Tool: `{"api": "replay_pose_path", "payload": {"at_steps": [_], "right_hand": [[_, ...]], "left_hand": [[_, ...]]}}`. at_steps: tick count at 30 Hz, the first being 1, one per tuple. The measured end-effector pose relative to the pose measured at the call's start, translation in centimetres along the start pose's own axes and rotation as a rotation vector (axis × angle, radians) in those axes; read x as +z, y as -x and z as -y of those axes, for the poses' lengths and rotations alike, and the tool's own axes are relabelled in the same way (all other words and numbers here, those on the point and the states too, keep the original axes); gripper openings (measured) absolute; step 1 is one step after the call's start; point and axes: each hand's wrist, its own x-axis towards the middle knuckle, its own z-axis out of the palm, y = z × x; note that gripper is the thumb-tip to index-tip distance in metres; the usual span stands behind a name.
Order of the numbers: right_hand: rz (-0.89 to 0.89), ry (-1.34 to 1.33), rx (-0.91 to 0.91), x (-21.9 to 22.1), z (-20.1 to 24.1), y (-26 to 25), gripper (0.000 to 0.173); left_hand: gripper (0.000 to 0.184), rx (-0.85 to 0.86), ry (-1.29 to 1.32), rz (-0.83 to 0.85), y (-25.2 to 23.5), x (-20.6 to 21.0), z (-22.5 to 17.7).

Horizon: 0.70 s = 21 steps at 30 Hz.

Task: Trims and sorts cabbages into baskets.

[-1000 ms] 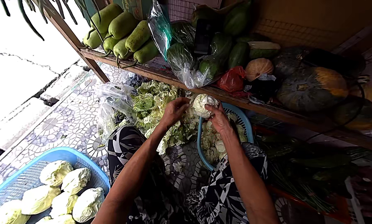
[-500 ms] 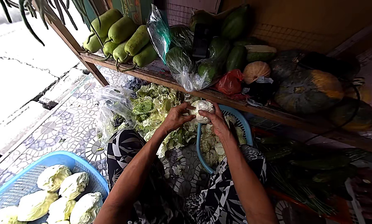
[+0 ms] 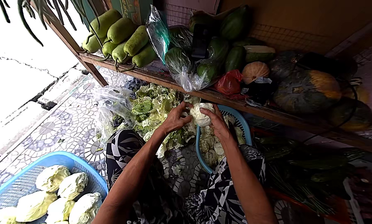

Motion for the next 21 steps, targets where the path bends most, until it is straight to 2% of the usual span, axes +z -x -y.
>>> {"api": "replay_pose_path", "payload": {"at_steps": [2, 4, 6, 8, 10, 12, 14, 18, 21], "right_hand": [[-0.005, -0.136, 0.108, 0.0, 0.1, -0.2, 0.045], [0.002, -0.201, 0.172, 0.2, -0.1, -0.5, 0.044], [0.033, -0.206, 0.184, 0.3, -0.4, -0.6, 0.050], [0.098, -0.294, 0.201, 0.3, -0.5, -0.6, 0.055], [0.122, -0.404, 0.213, 0.2, -0.6, -0.8, 0.053], [0.093, -0.436, 0.209, 0.3, -0.8, -1.1, 0.048], [0.080, -0.442, 0.249, 0.4, -0.9, -1.4, 0.047], [0.112, -0.384, 0.326, 0.6, -1.1, -1.3, 0.049], [0.159, -0.417, 0.287, 0.7, -1.1, -1.0, 0.038]], "left_hand": [[0.082, -0.029, 0.017, 0.031, -0.1, 0.5, 0.2], [0.095, 0.057, -0.033, 0.006, -0.2, 1.5, 0.8], [0.084, 0.140, -0.068, -0.034, -0.1, 1.6, 0.9], [0.063, 0.170, -0.061, -0.061, 0.0, 1.1, 0.6], [0.034, 0.213, -0.072, -0.134, -0.1, 0.7, 0.7], [0.018, 0.275, -0.118, -0.228, -0.2, 0.5, 1.3], [0.014, 0.249, -0.108, -0.308, 0.0, 0.7, 1.4], [0.021, -0.060, 0.141, -0.428, 0.3, 0.3, 0.5], [0.022, -0.168, 0.286, -0.500, 0.2, 0.0, 0.6]]}}
